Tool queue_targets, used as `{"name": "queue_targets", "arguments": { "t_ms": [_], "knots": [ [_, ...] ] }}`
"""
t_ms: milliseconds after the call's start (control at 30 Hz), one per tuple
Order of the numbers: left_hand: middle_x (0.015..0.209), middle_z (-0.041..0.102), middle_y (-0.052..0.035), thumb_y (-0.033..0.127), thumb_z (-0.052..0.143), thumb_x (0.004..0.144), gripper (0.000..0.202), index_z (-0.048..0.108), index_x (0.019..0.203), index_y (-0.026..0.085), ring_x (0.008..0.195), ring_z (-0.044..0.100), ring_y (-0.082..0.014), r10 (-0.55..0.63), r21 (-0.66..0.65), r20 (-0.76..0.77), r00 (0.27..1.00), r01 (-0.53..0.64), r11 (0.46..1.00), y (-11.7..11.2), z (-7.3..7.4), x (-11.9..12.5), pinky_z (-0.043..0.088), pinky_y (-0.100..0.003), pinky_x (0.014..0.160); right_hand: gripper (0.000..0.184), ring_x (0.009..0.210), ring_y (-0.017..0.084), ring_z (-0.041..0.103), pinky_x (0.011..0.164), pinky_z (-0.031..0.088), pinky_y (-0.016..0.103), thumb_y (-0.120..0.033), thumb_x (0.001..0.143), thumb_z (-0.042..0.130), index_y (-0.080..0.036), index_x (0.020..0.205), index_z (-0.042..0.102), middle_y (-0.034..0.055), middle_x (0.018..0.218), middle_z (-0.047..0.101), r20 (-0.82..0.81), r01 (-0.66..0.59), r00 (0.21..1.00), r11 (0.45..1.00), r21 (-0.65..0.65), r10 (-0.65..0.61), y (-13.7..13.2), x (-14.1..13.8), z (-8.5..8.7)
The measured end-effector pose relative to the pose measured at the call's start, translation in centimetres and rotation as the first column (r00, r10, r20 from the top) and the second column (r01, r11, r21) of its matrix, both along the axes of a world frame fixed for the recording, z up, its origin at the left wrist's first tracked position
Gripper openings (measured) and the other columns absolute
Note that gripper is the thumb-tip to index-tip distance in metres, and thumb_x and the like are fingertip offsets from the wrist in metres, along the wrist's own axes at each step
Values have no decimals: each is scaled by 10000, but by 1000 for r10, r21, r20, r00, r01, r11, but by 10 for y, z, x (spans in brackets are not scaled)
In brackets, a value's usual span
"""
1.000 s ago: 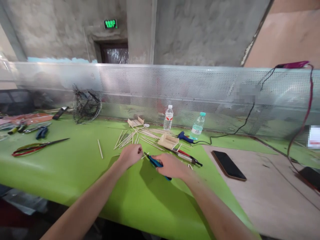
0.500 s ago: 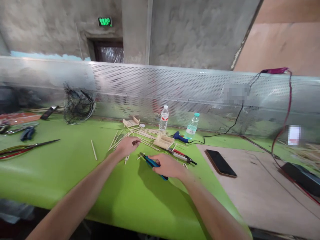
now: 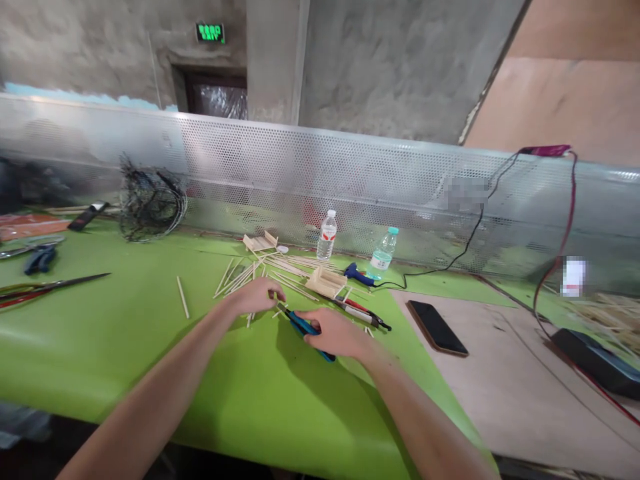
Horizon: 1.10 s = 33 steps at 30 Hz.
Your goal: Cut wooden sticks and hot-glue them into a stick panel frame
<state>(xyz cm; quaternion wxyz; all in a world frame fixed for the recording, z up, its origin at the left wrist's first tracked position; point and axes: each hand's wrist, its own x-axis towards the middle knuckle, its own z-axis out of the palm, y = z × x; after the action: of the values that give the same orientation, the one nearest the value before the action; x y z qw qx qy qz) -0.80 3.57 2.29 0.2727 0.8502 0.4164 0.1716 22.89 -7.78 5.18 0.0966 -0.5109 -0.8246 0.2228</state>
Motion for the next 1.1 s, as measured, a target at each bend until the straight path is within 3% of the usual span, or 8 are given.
{"name": "queue_targets", "arguments": {
  "t_ms": [267,467,733,1100],
  "knots": [
    [997,751,-52,370,633,801,237,779,927,233,902,661,-224,-37,-29,3,999,37,999,1,-3,0,493,-348,819,529,536,107,444,512,215,250,-219,792,592,-275,1316,634,-52,628,519,-24,5,1000,1000,-13,-6,0,-1,1],
    [968,753,-66,381,646,803,225,778,896,223,865,658,-229,-29,-63,49,998,32,997,1,-5,0,481,-356,795,425,552,110,459,517,213,252,-214,793,580,-244,1203,688,-39,643,528,-18,8,1000,1000,-11,-8,-2,-3,2],
    [978,748,-50,429,634,812,259,775,912,235,856,651,-220,-41,-19,1,999,41,999,3,-6,0,464,-346,788,547,544,108,439,539,213,253,-235,794,597,-294,1337,617,-56,627,522,10,4,1000,1000,-10,-4,0,2,2],
    [958,748,-63,351,677,800,163,776,875,245,864,661,-238,-24,-109,21,1000,26,994,4,-7,-2,489,-373,801,537,553,110,450,543,221,261,-255,801,601,-298,1335,608,-45,676,551,0,-20,1000,1000,0,20,-2,4,0]
  ]
}}
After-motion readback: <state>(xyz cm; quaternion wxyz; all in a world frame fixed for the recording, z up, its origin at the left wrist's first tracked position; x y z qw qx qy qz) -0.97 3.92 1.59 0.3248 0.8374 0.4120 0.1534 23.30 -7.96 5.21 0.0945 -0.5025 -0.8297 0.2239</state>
